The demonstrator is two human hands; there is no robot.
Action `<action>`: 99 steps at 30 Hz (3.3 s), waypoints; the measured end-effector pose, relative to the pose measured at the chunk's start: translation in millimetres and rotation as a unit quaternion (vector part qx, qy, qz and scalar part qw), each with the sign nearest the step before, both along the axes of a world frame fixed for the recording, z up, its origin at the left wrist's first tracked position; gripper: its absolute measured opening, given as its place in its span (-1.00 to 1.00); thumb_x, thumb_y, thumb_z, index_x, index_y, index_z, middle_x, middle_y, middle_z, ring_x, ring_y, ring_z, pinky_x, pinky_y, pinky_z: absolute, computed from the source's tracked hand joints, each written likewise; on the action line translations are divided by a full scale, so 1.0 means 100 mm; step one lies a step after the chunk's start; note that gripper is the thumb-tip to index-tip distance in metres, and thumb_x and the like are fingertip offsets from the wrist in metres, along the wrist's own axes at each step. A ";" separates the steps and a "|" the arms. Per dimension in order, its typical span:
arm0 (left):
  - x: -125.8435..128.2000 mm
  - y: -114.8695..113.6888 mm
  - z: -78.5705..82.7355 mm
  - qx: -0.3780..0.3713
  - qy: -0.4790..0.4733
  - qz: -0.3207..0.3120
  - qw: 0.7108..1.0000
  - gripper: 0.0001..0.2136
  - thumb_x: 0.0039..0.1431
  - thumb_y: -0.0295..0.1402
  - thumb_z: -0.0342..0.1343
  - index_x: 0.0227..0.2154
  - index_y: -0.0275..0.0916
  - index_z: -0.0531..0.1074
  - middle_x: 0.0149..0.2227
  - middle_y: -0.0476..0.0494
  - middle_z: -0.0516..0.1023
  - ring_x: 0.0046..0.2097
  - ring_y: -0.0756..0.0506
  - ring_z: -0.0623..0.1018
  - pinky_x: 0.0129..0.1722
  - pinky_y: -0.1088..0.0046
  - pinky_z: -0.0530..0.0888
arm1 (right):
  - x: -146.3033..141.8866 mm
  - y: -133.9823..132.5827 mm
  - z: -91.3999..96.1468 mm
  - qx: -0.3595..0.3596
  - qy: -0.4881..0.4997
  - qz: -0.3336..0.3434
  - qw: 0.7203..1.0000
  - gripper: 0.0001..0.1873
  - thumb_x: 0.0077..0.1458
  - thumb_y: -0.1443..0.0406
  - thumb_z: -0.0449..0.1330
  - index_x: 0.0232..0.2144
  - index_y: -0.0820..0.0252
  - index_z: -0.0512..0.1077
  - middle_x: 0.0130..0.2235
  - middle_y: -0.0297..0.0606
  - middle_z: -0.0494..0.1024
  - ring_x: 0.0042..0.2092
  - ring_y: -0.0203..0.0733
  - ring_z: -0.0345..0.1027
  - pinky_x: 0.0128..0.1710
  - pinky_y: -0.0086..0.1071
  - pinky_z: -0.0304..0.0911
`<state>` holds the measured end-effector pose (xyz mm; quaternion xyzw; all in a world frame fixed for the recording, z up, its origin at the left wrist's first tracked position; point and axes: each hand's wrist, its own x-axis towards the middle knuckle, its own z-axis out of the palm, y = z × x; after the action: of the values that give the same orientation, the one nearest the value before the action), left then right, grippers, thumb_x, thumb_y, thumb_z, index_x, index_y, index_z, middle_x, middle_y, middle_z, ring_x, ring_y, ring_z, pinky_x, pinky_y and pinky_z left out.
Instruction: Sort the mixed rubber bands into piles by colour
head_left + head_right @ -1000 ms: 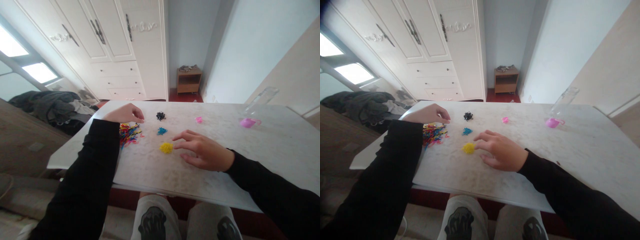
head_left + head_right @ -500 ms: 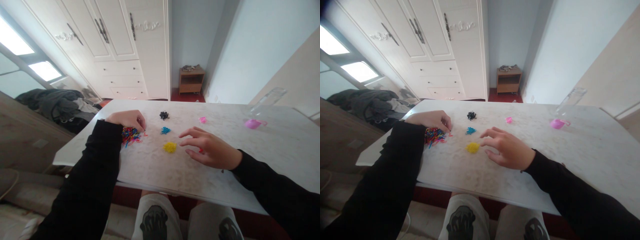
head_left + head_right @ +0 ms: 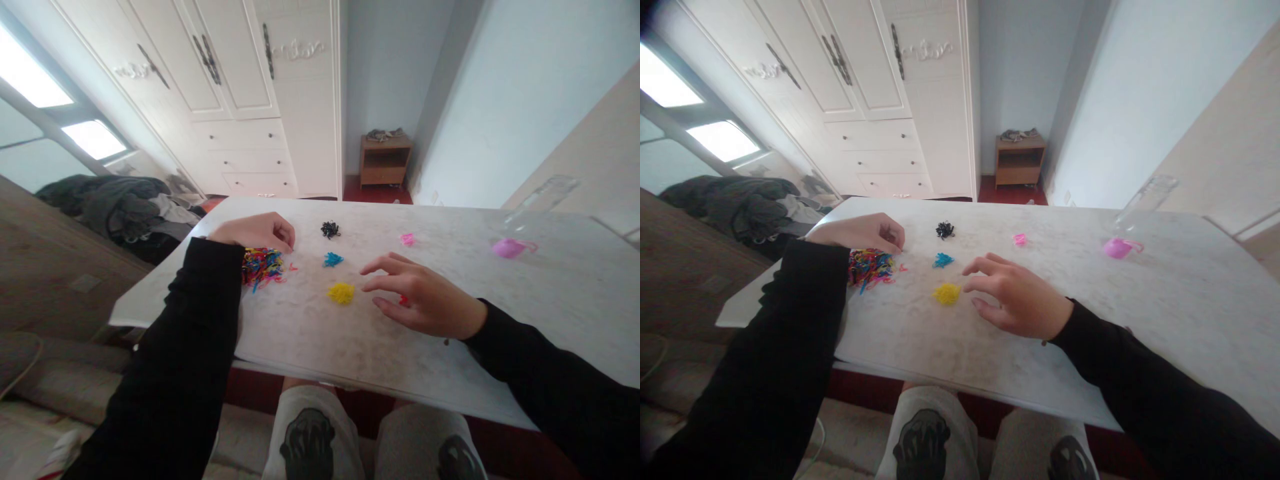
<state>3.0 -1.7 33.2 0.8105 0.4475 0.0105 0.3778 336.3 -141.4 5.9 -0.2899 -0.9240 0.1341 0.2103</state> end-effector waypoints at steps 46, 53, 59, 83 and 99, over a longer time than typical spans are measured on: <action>0.85 -0.39 -0.37 -0.056 -0.410 -0.023 0.910 -0.72 -0.05 -0.27 0.48 -0.41 -0.33 0.53 -0.39 -0.21 0.69 -0.33 -0.08 0.68 -0.35 0.50 0.58 | -0.03 0.00 -0.05 -0.001 0.019 -0.054 0.998 -0.28 0.19 0.41 0.19 0.36 0.00 0.19 0.34 -0.14 0.34 0.30 0.00 0.29 0.27 -0.01 0.29; 0.86 -0.42 -0.33 -0.071 -0.387 -0.016 0.919 -0.66 -0.02 -0.17 0.46 -0.41 -0.31 0.47 -0.42 -0.22 0.68 -0.36 -0.10 0.68 -0.36 0.46 0.60 | -0.03 0.00 -0.05 -0.002 0.038 -0.047 0.998 -0.31 0.20 0.39 0.18 0.35 0.01 0.21 0.32 -0.13 0.36 0.30 0.01 0.29 0.28 0.01 0.30; 0.87 -0.42 -0.32 -0.066 -0.390 -0.016 0.918 -0.65 0.00 -0.16 0.44 -0.41 -0.32 0.47 -0.43 -0.21 0.67 -0.38 -0.09 0.67 -0.36 0.45 0.61 | -0.03 0.01 -0.03 0.000 0.040 -0.044 0.998 -0.36 0.18 0.40 0.19 0.31 0.09 0.28 0.24 -0.09 0.44 0.24 0.01 0.34 0.25 -0.02 0.32; 0.71 0.15 -0.66 0.254 -0.228 0.243 0.908 -0.73 0.04 -0.17 0.29 -0.35 -0.31 0.67 -0.42 -0.21 0.66 -0.50 -0.01 0.46 -0.52 0.48 0.34 | -0.06 -0.04 0.00 -0.012 0.034 -0.022 0.999 -0.44 0.19 0.42 0.17 0.24 0.11 0.36 0.17 -0.09 0.51 0.19 -0.01 0.39 0.20 -0.01 0.37; 0.58 0.12 -0.50 0.265 -0.204 0.218 0.917 -0.79 0.05 -0.30 0.18 -0.31 -0.29 0.63 -0.47 -0.11 0.58 -0.53 0.00 0.49 -0.50 0.49 0.37 | -0.07 -0.04 -0.01 -0.044 0.020 0.019 0.999 -0.50 0.18 0.43 0.22 0.17 0.14 0.44 0.07 -0.08 0.58 0.12 -0.02 0.42 0.15 -0.02 0.38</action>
<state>61.0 10.6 -16.8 0.7439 0.5069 0.3756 0.2205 329.4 -144.9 4.9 -0.2789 -0.9181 0.1842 0.2131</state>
